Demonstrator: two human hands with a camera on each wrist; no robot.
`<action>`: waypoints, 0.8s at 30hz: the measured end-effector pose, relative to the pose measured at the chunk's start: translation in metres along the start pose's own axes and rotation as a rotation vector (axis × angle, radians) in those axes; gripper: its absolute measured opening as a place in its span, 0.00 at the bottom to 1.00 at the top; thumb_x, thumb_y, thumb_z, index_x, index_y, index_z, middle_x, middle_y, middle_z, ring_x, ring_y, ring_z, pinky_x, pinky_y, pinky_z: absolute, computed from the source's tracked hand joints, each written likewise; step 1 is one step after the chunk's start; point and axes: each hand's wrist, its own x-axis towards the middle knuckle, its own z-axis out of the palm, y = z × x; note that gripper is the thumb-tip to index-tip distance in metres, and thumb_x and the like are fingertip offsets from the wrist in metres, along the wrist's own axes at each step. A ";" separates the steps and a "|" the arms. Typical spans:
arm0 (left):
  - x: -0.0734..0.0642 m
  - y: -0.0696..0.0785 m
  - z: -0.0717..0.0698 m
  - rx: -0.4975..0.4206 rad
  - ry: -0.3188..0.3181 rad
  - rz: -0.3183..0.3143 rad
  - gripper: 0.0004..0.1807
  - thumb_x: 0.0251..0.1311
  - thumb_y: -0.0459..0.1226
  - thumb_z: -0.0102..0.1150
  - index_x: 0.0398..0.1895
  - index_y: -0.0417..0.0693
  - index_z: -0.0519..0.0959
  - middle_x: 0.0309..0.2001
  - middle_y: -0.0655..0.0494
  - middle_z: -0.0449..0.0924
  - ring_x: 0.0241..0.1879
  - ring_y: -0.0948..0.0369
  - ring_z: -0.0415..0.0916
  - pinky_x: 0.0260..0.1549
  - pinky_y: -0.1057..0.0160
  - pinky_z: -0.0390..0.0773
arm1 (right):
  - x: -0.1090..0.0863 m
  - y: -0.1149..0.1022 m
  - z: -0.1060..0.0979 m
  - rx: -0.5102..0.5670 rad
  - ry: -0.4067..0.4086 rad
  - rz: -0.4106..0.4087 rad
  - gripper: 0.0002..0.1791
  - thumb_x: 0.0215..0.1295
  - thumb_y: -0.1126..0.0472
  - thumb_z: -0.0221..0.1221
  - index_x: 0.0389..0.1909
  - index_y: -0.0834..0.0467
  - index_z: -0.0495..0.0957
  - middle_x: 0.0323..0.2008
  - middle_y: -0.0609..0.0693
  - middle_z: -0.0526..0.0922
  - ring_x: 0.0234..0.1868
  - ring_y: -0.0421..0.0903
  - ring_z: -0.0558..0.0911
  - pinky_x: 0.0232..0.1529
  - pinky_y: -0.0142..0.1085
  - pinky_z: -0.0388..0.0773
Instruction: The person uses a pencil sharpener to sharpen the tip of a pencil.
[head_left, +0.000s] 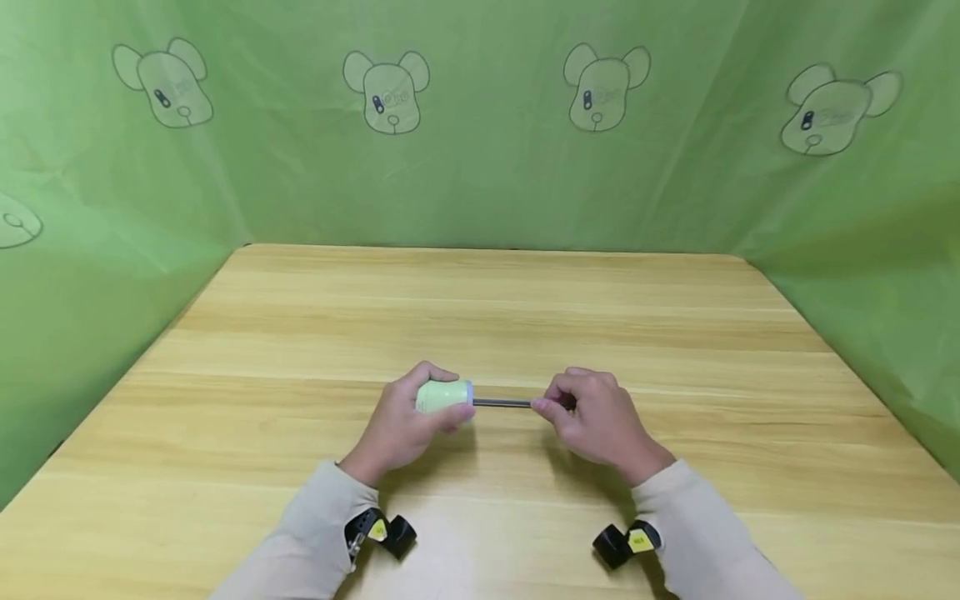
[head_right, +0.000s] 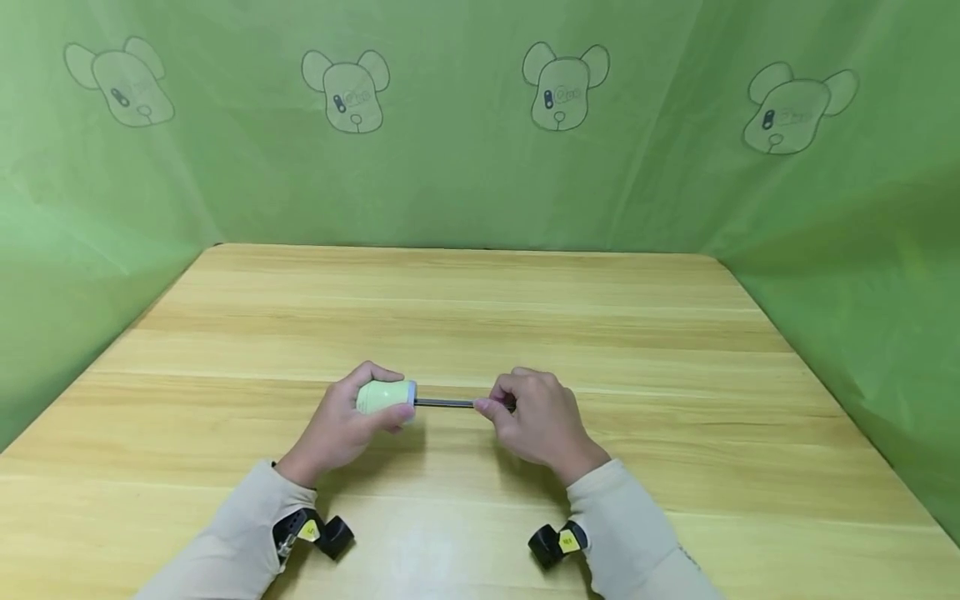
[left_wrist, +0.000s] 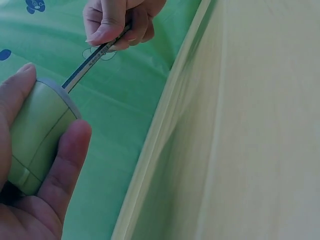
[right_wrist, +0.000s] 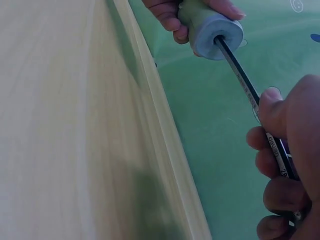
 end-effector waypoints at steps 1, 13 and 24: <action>0.000 0.000 0.000 0.005 0.000 0.003 0.18 0.54 0.38 0.70 0.46 0.42 0.77 0.33 0.47 0.79 0.26 0.58 0.78 0.22 0.59 0.82 | 0.000 0.000 0.000 0.006 -0.003 0.006 0.13 0.56 0.64 0.68 0.17 0.52 0.78 0.19 0.39 0.71 0.21 0.36 0.67 0.20 0.31 0.67; 0.004 0.004 -0.002 -0.082 0.070 -0.081 0.20 0.55 0.35 0.70 0.49 0.41 0.76 0.36 0.45 0.79 0.26 0.54 0.82 0.26 0.53 0.83 | 0.004 0.004 0.010 -0.054 0.383 -0.190 0.24 0.50 0.42 0.68 0.30 0.60 0.85 0.28 0.51 0.77 0.27 0.46 0.75 0.27 0.37 0.71; 0.003 0.005 -0.003 -0.166 0.021 -0.117 0.20 0.57 0.34 0.67 0.49 0.36 0.74 0.37 0.40 0.77 0.27 0.53 0.82 0.30 0.51 0.84 | 0.006 0.003 0.008 0.010 0.478 -0.350 0.25 0.63 0.43 0.61 0.20 0.61 0.80 0.19 0.49 0.68 0.18 0.44 0.66 0.17 0.28 0.62</action>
